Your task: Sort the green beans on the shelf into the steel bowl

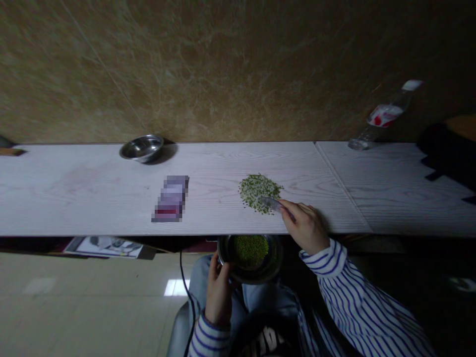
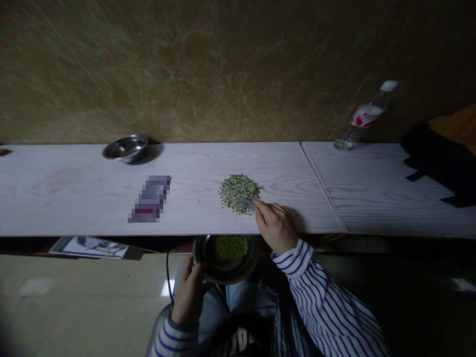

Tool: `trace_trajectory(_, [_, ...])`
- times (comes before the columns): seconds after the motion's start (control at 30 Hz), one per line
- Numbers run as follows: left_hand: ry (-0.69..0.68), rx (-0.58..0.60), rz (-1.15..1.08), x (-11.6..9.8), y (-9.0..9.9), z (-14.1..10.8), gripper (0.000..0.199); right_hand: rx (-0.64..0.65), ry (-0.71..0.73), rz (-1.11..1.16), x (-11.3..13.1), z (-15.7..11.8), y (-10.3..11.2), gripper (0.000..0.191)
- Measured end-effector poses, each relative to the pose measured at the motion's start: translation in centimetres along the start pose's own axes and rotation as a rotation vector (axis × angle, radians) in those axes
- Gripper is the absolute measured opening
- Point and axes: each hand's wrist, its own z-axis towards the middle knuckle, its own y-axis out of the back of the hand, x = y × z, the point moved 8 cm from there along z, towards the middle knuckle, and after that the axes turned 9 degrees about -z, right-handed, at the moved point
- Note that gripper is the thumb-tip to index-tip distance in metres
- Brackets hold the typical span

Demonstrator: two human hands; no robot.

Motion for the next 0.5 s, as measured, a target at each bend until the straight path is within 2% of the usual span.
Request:
trace_trajectory(0.23, [0.016, -0.002, -0.020, 0.2, -0.1, -0.2, 0.050, 0.013, -0.008, -0.008, -0.7, -0.7, -0.3, 0.025])
trace_trajectory(0.5, [-0.005, 0.003, -0.001, -0.1, -0.2, -0.3, 0.043, 0.068, 0.032, -0.020, 0.7, -0.8, -0.2, 0.024])
